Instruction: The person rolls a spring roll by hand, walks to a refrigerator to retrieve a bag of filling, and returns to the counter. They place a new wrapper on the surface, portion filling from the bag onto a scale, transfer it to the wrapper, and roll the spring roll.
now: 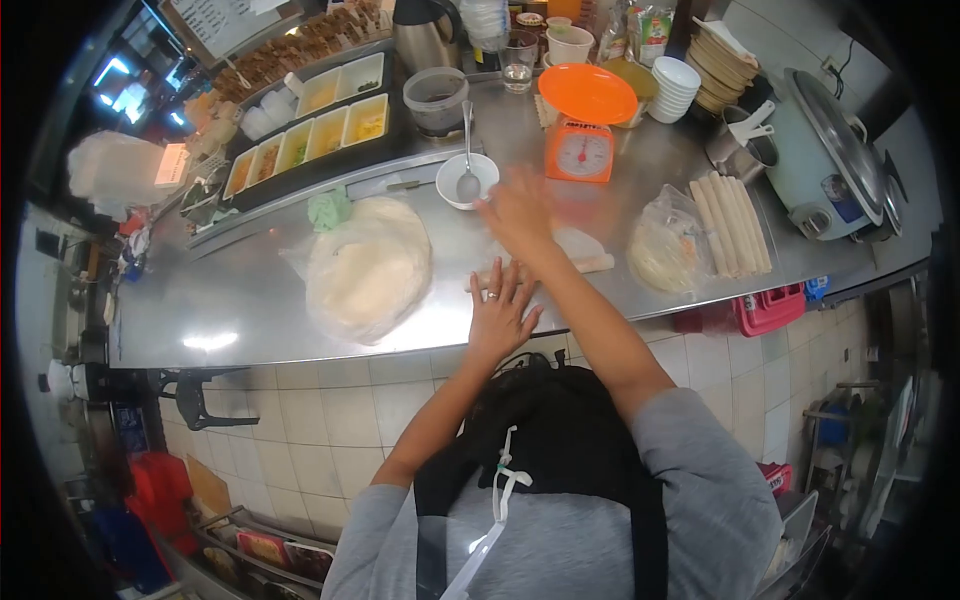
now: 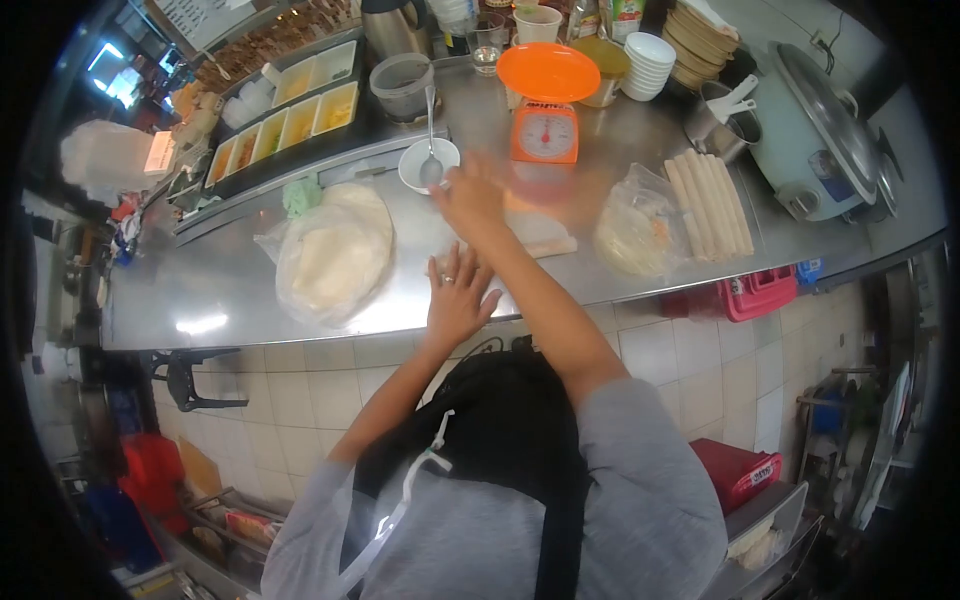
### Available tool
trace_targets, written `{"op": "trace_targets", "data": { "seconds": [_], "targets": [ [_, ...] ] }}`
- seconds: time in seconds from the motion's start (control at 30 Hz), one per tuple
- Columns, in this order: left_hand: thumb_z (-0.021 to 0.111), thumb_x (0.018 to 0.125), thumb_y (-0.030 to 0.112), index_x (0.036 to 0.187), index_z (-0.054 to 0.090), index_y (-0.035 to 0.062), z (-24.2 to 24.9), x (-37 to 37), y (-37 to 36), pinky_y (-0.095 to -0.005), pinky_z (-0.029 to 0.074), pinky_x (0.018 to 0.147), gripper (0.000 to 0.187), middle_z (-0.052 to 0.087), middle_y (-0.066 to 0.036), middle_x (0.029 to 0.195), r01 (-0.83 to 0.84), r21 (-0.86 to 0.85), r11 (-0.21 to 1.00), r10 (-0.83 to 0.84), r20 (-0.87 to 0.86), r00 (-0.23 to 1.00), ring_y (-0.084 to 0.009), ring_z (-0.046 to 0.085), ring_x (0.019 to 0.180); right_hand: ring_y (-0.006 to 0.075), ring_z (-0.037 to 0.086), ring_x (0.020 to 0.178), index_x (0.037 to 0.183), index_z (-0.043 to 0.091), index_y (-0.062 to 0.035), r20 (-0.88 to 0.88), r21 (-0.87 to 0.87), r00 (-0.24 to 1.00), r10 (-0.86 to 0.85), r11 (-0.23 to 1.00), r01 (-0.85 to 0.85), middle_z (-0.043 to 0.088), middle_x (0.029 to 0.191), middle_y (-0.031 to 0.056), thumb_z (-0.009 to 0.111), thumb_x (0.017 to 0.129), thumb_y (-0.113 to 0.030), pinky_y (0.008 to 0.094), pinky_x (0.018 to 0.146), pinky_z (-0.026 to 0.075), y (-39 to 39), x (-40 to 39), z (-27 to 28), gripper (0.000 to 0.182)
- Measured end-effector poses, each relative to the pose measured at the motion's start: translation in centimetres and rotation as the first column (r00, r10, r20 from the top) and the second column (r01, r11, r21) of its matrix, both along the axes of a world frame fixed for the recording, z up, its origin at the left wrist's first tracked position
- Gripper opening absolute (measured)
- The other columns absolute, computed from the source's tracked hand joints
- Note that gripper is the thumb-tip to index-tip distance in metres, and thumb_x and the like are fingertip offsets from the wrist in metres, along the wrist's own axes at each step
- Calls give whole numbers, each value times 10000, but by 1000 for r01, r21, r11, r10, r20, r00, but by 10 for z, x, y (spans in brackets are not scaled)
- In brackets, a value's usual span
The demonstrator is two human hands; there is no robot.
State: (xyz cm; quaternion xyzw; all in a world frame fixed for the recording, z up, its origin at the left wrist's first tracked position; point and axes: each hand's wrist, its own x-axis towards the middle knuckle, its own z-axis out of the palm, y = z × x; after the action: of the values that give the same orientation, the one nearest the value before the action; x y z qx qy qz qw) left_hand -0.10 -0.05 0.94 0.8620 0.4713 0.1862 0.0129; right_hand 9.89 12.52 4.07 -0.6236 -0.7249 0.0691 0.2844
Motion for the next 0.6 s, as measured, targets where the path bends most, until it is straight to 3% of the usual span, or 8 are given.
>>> {"op": "trace_targets", "data": {
  "seconds": [0.13,0.2,0.33,0.4,0.43,0.5,0.57,0.6],
  "targets": [
    [479,876,418,1357,397,121,2,2,0,-653,156,1018,570,301,-159,1437,-12,-33,999,12,15,1000,-375,214,1349,389,178,1358,1274,519,-129,-19,-248,963,-268,935,255,335,1417,182,436,888,-513,655,1022,89,-70,52,0,550],
    [476,877,422,1363,391,125,1,1,-1,-650,154,1020,577,301,-159,1438,-7,-36,999,8,19,1000,-375,214,1350,388,90,1384,1313,484,-141,346,-295,857,-381,823,485,223,1472,201,346,893,-582,642,1041,42,-85,60,-15,624],
    [473,876,429,1369,386,126,2,1,0,-645,154,1021,585,305,-160,1436,-7,-29,1000,8,22,1000,-374,221,1348,396,14,1392,1337,461,-146,345,-287,921,-183,914,288,124,1497,219,261,886,-637,635,1047,-2,-79,70,-15,695],
    [474,876,428,1363,393,124,4,1,1,-646,153,1020,579,304,-160,1437,-12,-31,999,13,19,1000,-375,219,1349,409,57,1383,1306,491,-136,610,-241,725,-320,797,554,171,1478,237,340,890,-594,647,1039,-1,-77,71,-9,637],
    [475,877,426,1357,400,122,4,2,0,-647,152,1020,574,304,-160,1437,-16,-43,999,17,18,1000,-376,218,1350,409,57,1383,1306,491,-136,611,-238,727,-314,803,547,171,1478,237,340,890,-594,647,1039,-1,-73,69,-3,637],
    [475,877,425,1349,407,119,3,3,0,-651,151,1019,567,309,-160,1432,-19,-33,999,21,39,999,-375,213,1352,411,115,1369,1274,510,-103,285,-86,917,-278,946,313,233,1458,226,416,888,-536,656,1034,19,-61,57,12,587],
    [475,877,423,1342,413,115,-1,0,-1,-654,150,1018,561,314,-160,1428,-25,-17,1000,26,46,999,-375,208,1354,417,187,1344,1207,556,-80,-12,-191,999,-52,980,48,302,1425,215,484,874,-487,666,1025,47,-36,19,30,531],
    [479,875,419,1336,418,114,-3,0,-1,-657,150,1017,556,321,-159,1422,-14,-48,999,15,15,1000,-374,202,1357,420,208,1336,1174,577,-76,25,-109,1000,-3,994,6,325,1409,213,483,879,-480,674,1018,65,-19,-2,26,509]
  ]
}}
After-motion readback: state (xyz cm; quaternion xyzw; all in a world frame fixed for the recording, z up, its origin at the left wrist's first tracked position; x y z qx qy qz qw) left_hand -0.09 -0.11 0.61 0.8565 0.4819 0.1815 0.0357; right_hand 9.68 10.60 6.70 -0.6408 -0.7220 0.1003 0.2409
